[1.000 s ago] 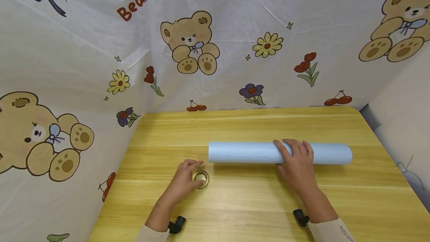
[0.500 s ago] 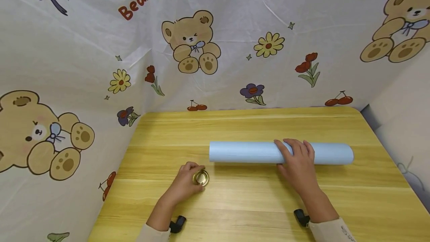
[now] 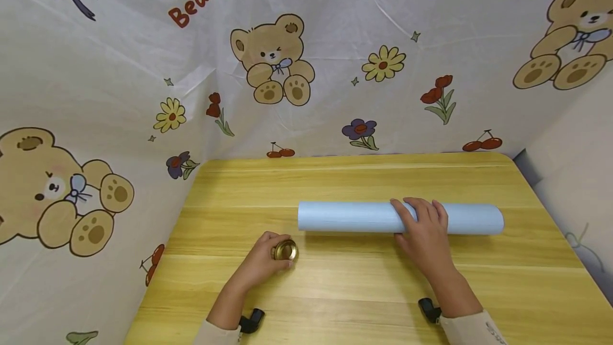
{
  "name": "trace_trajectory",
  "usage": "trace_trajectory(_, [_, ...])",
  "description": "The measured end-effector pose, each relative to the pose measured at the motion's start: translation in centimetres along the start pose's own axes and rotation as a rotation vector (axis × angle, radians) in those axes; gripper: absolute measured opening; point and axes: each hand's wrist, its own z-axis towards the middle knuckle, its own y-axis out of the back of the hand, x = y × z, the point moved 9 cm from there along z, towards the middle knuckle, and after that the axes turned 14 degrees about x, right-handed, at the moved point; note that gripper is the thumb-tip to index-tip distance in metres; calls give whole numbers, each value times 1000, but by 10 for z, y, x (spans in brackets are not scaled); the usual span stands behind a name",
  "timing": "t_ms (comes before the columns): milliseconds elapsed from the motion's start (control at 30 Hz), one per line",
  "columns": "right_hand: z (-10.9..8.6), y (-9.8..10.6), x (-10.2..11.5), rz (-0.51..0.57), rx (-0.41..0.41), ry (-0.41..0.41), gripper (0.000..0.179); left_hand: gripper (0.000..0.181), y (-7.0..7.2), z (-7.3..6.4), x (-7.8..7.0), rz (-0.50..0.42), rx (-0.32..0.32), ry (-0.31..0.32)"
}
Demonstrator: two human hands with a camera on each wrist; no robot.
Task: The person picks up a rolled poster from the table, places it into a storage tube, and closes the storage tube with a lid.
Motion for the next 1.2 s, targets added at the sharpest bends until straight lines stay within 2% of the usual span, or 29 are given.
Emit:
trace_trajectory(267, [2, 1, 0, -10, 7, 2, 96, 68, 2, 1, 1, -75, 22, -17])
trace_trajectory(433, [3, 2, 0, -13, 4, 3, 96, 69, 5, 0, 2, -129, 11, -10])
trace_trajectory(733, [1, -1, 2, -10, 4, 6, 98, 66, 9, -1, 3, -174, 15, -22])
trace_trajectory(1000, [1, -1, 3, -7, 6, 2, 99, 68, 11, -4, -7, -230, 20, -65])
trace_trajectory(1200, [0, -1, 3, -14, 4, 1, 100, 65, 14, -6, -14, -255, -8, -95])
